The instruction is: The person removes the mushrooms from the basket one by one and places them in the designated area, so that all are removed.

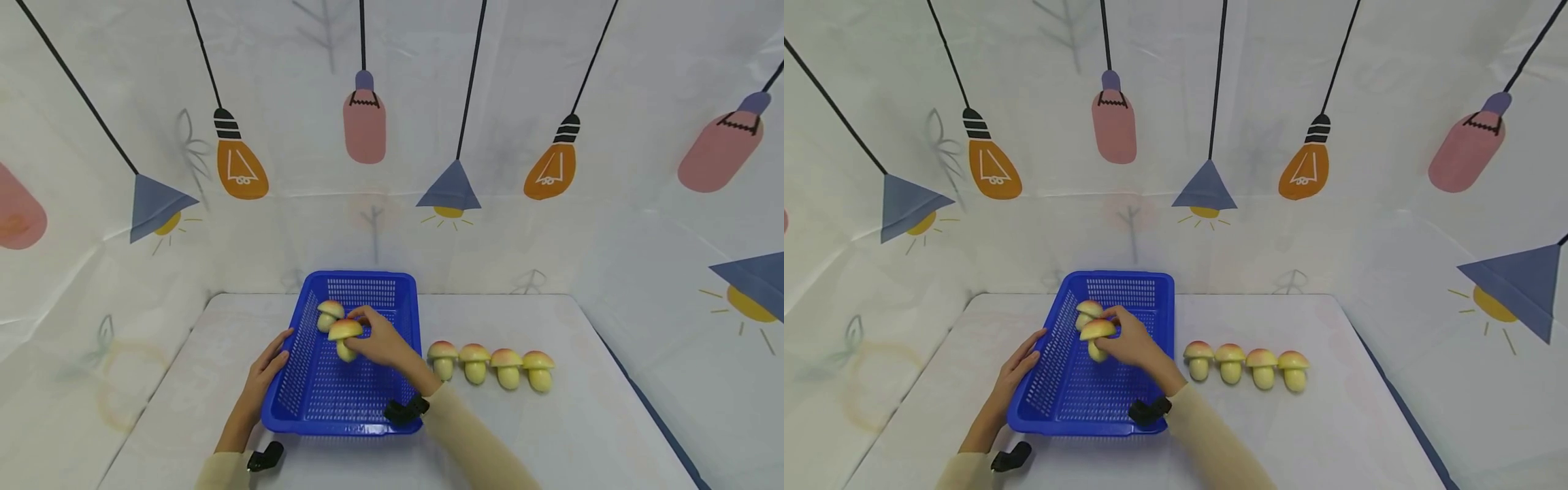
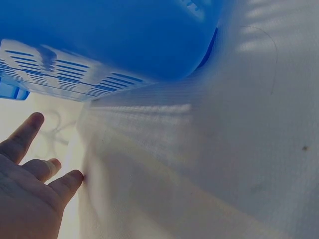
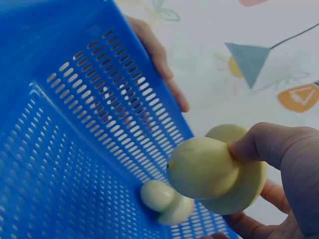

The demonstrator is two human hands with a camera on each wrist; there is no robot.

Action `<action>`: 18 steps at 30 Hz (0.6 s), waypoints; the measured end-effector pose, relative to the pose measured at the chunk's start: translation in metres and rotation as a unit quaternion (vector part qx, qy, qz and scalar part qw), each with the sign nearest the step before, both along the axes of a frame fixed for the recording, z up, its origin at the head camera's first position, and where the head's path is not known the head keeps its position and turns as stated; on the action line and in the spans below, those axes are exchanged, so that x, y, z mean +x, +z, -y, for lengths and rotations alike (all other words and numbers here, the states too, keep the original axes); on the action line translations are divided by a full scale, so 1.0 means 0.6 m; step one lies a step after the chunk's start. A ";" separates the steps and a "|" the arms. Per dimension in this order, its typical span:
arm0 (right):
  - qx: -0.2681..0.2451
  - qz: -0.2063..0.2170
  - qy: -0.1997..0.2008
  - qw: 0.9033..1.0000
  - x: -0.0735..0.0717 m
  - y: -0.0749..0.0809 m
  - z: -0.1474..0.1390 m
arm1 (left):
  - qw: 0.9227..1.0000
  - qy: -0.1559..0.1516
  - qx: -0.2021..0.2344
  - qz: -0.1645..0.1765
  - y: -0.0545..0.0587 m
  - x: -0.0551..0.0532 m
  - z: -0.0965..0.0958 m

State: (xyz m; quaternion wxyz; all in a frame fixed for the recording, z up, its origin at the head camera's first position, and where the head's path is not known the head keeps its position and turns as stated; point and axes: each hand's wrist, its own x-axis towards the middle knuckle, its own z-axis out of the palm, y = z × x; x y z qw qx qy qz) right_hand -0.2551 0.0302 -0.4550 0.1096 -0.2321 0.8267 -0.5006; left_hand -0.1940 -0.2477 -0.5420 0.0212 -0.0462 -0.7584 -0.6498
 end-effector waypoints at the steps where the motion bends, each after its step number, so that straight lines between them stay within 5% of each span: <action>1: -0.006 -0.002 -0.004 1.000 0.005 0.003 -0.008 | 1.000 -0.001 0.000 -0.001 0.000 0.000 0.000; 18: -0.053 -0.051 -0.101 0.992 0.070 0.035 -0.157 | 1.000 -0.006 0.006 0.002 0.000 0.002 -0.001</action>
